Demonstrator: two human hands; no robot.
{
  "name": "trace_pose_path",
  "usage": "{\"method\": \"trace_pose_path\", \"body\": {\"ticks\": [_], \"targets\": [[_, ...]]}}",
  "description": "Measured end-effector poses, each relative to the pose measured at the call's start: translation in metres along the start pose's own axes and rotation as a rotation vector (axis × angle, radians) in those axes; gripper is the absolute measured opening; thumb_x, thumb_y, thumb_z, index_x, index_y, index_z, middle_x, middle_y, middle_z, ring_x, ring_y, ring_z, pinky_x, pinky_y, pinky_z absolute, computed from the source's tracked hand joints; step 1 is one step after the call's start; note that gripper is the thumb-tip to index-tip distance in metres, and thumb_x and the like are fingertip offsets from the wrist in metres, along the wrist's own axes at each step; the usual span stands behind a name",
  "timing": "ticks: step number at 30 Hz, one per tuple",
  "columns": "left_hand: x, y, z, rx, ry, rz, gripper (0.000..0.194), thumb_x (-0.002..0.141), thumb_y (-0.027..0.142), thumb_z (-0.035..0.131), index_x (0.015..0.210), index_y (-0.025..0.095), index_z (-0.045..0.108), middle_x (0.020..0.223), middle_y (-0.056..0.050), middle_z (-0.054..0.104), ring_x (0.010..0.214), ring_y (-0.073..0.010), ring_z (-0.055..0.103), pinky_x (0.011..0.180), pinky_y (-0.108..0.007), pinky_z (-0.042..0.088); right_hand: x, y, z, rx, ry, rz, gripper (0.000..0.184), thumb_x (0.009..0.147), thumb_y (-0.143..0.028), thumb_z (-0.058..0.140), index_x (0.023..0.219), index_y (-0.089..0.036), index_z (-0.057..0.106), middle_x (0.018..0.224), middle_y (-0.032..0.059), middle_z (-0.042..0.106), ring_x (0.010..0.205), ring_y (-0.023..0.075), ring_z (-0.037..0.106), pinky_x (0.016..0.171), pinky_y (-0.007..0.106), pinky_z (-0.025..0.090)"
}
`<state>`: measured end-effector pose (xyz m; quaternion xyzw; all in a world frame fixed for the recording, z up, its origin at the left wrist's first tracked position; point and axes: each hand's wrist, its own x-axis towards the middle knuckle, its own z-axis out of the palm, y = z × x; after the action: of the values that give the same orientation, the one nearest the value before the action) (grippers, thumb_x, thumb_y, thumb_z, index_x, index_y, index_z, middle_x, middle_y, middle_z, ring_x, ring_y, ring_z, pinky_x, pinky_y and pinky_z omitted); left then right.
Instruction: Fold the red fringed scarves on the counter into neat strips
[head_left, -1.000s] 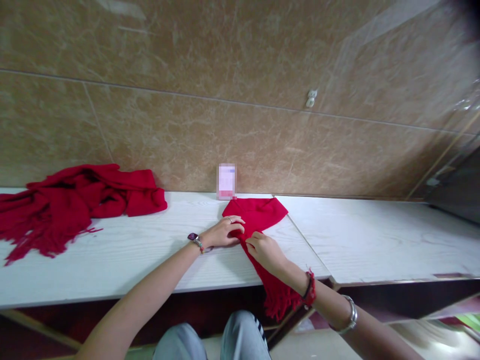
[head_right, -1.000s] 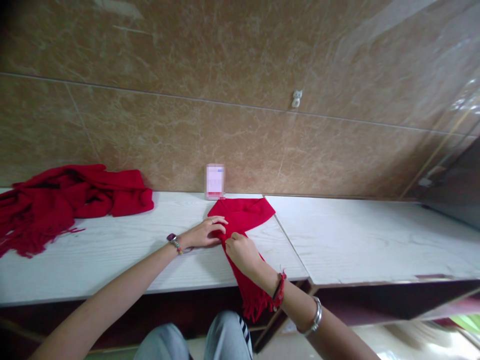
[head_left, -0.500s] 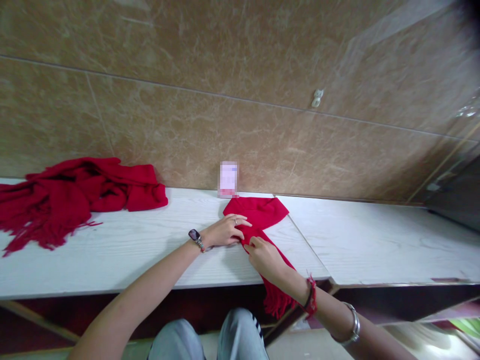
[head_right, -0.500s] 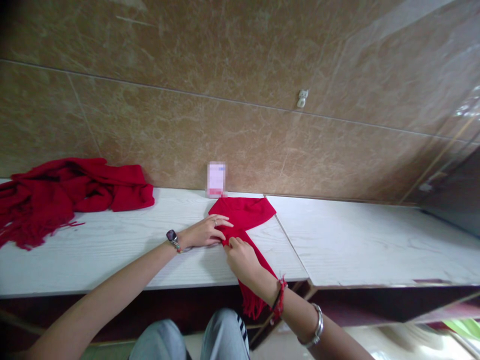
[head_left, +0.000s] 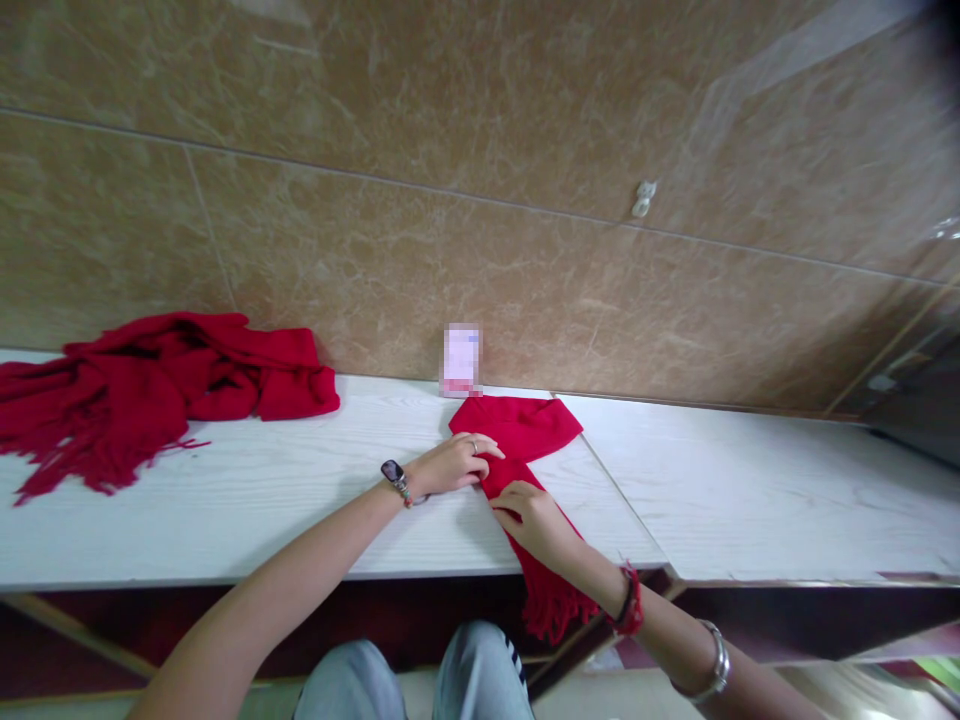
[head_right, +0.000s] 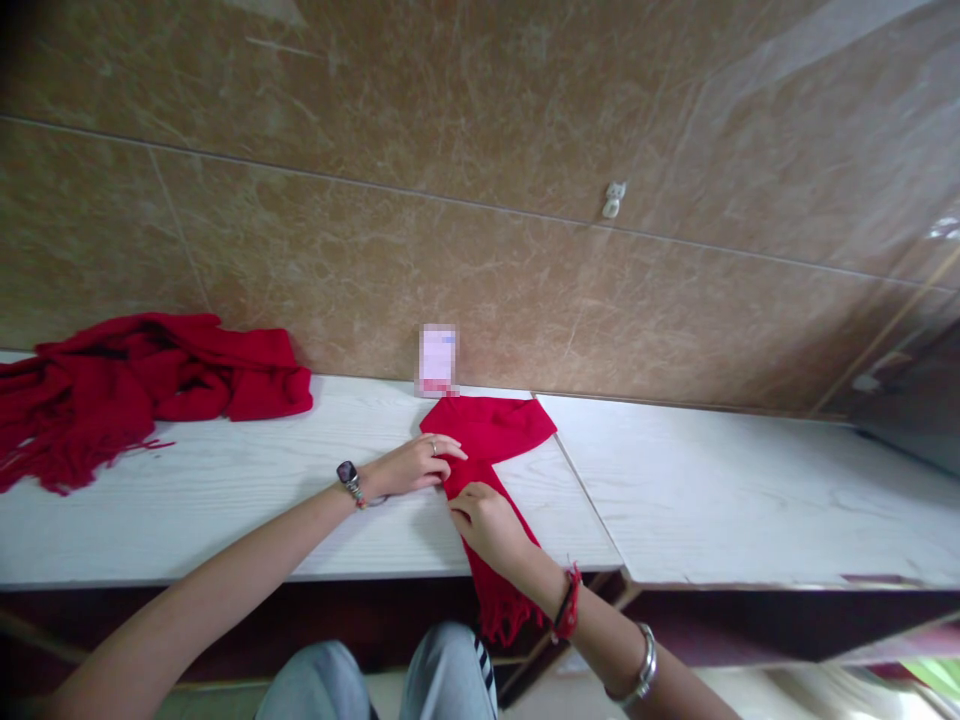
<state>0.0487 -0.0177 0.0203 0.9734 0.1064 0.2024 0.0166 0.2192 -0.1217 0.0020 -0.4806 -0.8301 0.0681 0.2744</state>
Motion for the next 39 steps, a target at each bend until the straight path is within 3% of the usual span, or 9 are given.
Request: {"method": "trace_pose_path", "body": {"ticks": [6, 10, 12, 15, 19, 26, 30, 39], "targets": [[-0.002, 0.000, -0.007, 0.014, -0.040, 0.024, 0.008, 0.077, 0.014, 0.060, 0.072, 0.019, 0.064, 0.121, -0.003, 0.055, 0.115, -0.0205, 0.044, 0.098, -0.035, 0.033, -0.007, 0.004, -0.007, 0.044, -0.019, -0.122, 0.018, 0.080, -0.016, 0.053, 0.081, -0.019, 0.071, 0.081, 0.0060, 0.060, 0.075, 0.0148, 0.056, 0.070, 0.027, 0.048], [0.000, 0.007, -0.009, -0.001, -0.034, -0.022, 0.011, 0.081, 0.016, 0.054, 0.077, 0.019, 0.064, 0.119, -0.004, 0.056, 0.115, -0.0180, 0.045, 0.100, -0.032, 0.032, -0.006, 0.009, -0.016, 0.080, 0.053, -0.086, 0.020, 0.083, -0.019, 0.050, 0.082, -0.020, 0.070, 0.086, 0.0060, 0.062, 0.077, 0.0148, 0.057, 0.073, 0.028, 0.050], [0.002, 0.011, -0.004, 0.005, -0.019, -0.074, 0.016, 0.085, 0.018, 0.048, 0.089, 0.020, 0.064, 0.121, -0.004, 0.055, 0.117, -0.0165, 0.044, 0.101, -0.031, 0.030, -0.007, 0.010, -0.017, 0.035, 0.074, -0.060, 0.023, 0.084, -0.019, 0.047, 0.088, -0.019, 0.070, 0.092, 0.0077, 0.062, 0.083, 0.0167, 0.058, 0.079, 0.031, 0.050], [0.003, 0.015, 0.006, 0.059, -0.038, -0.171, 0.029, 0.089, 0.027, 0.043, 0.116, 0.022, 0.053, 0.134, -0.004, 0.045, 0.127, -0.0189, 0.033, 0.105, -0.037, 0.023, -0.012, 0.011, -0.016, -0.062, -0.012, -0.094, 0.029, 0.086, -0.017, 0.043, 0.104, -0.017, 0.065, 0.102, 0.0111, 0.060, 0.095, 0.0197, 0.056, 0.086, 0.035, 0.048], [0.001, 0.014, 0.016, 0.109, -0.220, -0.249, 0.047, 0.089, 0.036, 0.042, 0.134, 0.025, 0.034, 0.145, -0.005, 0.026, 0.133, -0.0270, 0.016, 0.105, -0.048, 0.017, -0.018, 0.009, -0.015, -0.117, -0.109, -0.169, 0.032, 0.088, -0.021, 0.042, 0.114, -0.021, 0.060, 0.112, 0.0111, 0.055, 0.105, 0.0206, 0.050, 0.091, 0.036, 0.045], [-0.001, 0.015, 0.010, 0.123, -0.315, -0.279, 0.052, 0.089, 0.039, 0.038, 0.138, 0.025, 0.026, 0.147, -0.006, 0.017, 0.134, -0.0285, 0.011, 0.105, -0.048, 0.016, -0.018, 0.005, -0.022, -0.082, -0.158, -0.161, 0.029, 0.087, -0.025, 0.045, 0.111, -0.023, 0.062, 0.117, 0.0100, 0.052, 0.111, 0.0213, 0.047, 0.096, 0.037, 0.041], [0.000, 0.017, 0.009, 0.148, -0.318, -0.281, 0.053, 0.089, 0.037, 0.041, 0.138, 0.024, 0.027, 0.147, -0.006, 0.019, 0.134, -0.0290, 0.012, 0.105, -0.047, 0.017, -0.016, 0.014, -0.030, -0.034, -0.124, -0.072, 0.035, 0.087, -0.026, 0.044, 0.120, -0.021, 0.055, 0.118, 0.0102, 0.054, 0.109, 0.0200, 0.050, 0.095, 0.036, 0.042], [-0.003, 0.011, 0.013, 0.133, -0.282, -0.269, 0.051, 0.088, 0.036, 0.041, 0.137, 0.025, 0.030, 0.146, -0.006, 0.022, 0.134, -0.0285, 0.014, 0.104, -0.049, 0.017, -0.022, 0.017, -0.016, -0.306, -0.274, -0.048, 0.055, 0.086, -0.036, 0.044, 0.129, -0.003, 0.041, 0.134, 0.0212, 0.040, 0.128, 0.0282, 0.031, 0.105, 0.042, 0.030]]}}
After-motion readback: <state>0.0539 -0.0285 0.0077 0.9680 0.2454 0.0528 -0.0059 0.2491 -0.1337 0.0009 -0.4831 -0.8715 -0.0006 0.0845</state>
